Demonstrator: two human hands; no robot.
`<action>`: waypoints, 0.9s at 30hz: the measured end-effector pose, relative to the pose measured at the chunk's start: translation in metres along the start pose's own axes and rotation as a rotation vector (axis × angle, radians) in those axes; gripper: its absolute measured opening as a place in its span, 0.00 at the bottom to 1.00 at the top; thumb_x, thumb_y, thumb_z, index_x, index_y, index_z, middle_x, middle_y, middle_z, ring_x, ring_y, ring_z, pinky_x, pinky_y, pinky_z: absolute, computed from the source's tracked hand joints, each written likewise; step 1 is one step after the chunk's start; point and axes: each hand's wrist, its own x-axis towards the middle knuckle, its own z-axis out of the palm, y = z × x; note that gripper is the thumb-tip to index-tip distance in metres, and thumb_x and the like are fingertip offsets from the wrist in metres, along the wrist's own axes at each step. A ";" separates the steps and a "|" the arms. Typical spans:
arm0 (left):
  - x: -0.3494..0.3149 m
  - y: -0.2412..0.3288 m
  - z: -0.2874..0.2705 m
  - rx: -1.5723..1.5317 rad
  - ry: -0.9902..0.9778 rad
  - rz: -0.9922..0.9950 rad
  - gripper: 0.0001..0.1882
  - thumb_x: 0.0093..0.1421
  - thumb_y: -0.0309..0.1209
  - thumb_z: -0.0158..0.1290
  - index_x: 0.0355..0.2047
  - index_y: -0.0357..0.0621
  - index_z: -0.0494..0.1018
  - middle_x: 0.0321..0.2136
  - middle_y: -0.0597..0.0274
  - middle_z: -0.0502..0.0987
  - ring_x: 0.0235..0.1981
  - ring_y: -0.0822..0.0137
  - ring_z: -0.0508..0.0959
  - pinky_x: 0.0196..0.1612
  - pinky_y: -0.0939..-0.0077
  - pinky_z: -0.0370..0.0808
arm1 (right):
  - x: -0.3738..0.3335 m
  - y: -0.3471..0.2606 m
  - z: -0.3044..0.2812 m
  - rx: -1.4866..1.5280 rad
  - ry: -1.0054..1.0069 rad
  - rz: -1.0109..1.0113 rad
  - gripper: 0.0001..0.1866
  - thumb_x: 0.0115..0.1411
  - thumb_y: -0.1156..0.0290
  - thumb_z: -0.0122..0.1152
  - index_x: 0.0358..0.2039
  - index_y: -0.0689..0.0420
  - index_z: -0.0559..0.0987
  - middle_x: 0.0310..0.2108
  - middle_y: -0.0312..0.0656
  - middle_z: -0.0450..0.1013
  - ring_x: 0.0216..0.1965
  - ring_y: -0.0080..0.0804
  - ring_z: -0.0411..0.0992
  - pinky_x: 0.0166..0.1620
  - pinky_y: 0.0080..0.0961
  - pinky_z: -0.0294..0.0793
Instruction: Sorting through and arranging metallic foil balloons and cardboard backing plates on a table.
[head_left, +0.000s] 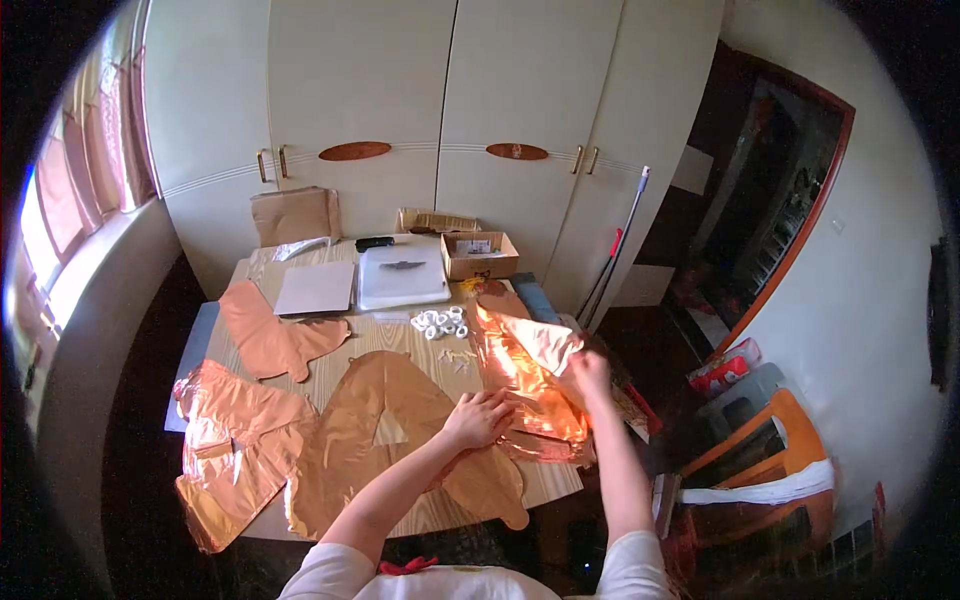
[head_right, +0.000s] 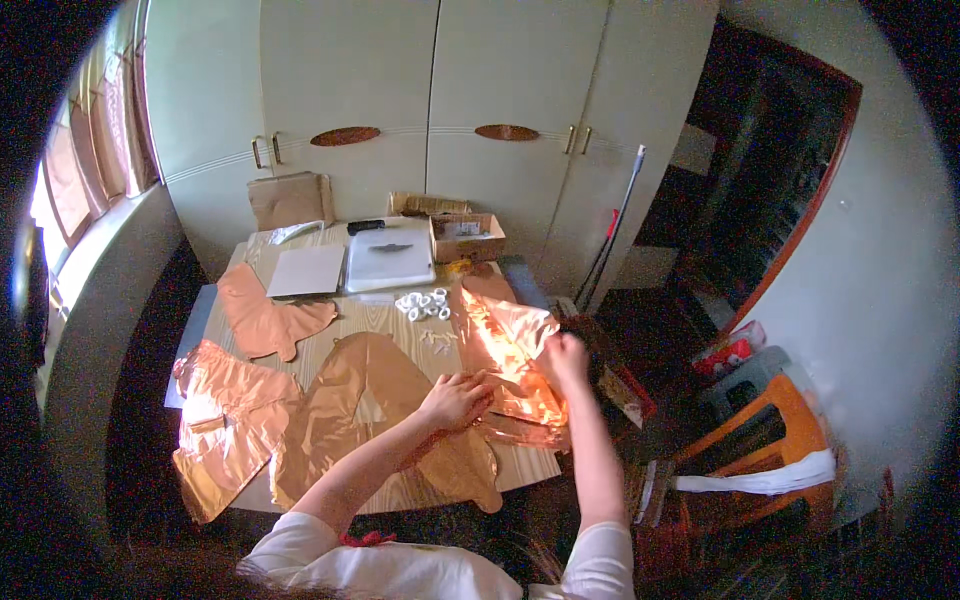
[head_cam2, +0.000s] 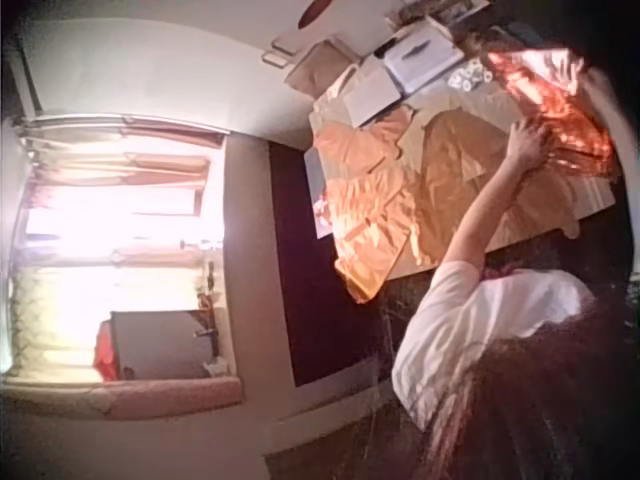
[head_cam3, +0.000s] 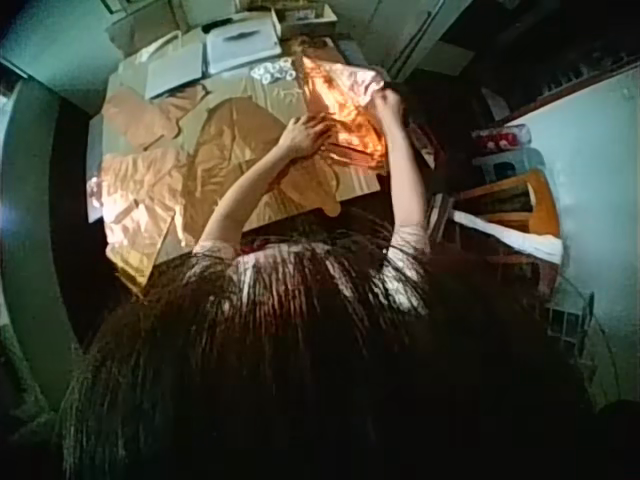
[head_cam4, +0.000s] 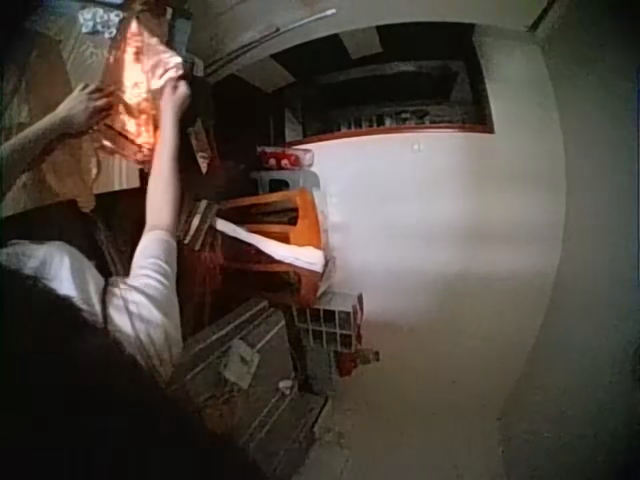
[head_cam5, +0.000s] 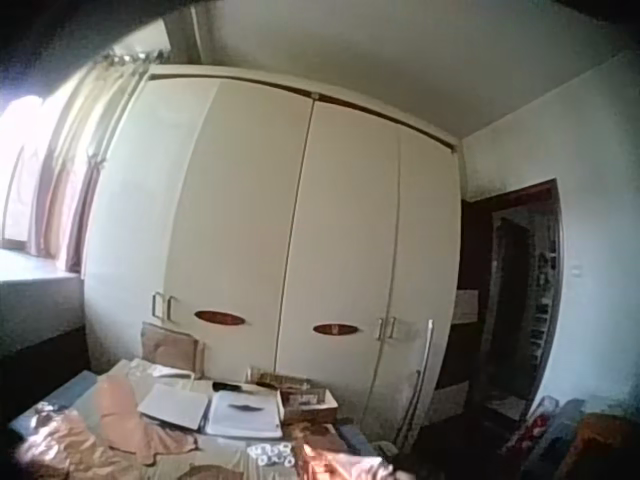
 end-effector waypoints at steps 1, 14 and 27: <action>-0.010 -0.009 0.001 0.026 -0.011 -0.039 0.21 0.61 0.47 0.39 0.53 0.58 0.64 0.55 0.60 0.64 0.56 0.60 0.63 0.52 0.61 0.60 | 0.008 -0.030 -0.001 0.168 -0.074 0.176 0.11 0.52 0.66 0.61 0.22 0.60 0.75 0.19 0.37 0.72 0.21 0.22 0.68 0.23 0.24 0.66; -0.012 -0.013 0.004 -0.322 0.305 -0.212 0.30 0.50 0.36 0.54 0.52 0.43 0.59 0.54 0.50 0.59 0.53 0.55 0.65 0.50 0.60 0.64 | -0.039 -0.064 0.025 -0.298 -0.493 -0.359 0.17 0.45 0.60 0.68 0.20 0.57 0.71 0.19 0.44 0.71 0.23 0.36 0.71 0.26 0.31 0.67; -0.009 -0.028 0.026 -0.011 0.167 -0.020 0.18 0.54 0.30 0.44 0.46 0.40 0.66 0.51 0.56 0.69 0.58 0.62 0.62 0.59 0.63 0.56 | 0.016 -0.019 0.018 0.175 -0.294 0.172 0.10 0.60 0.68 0.50 0.28 0.59 0.76 0.24 0.35 0.73 0.26 0.23 0.70 0.29 0.21 0.68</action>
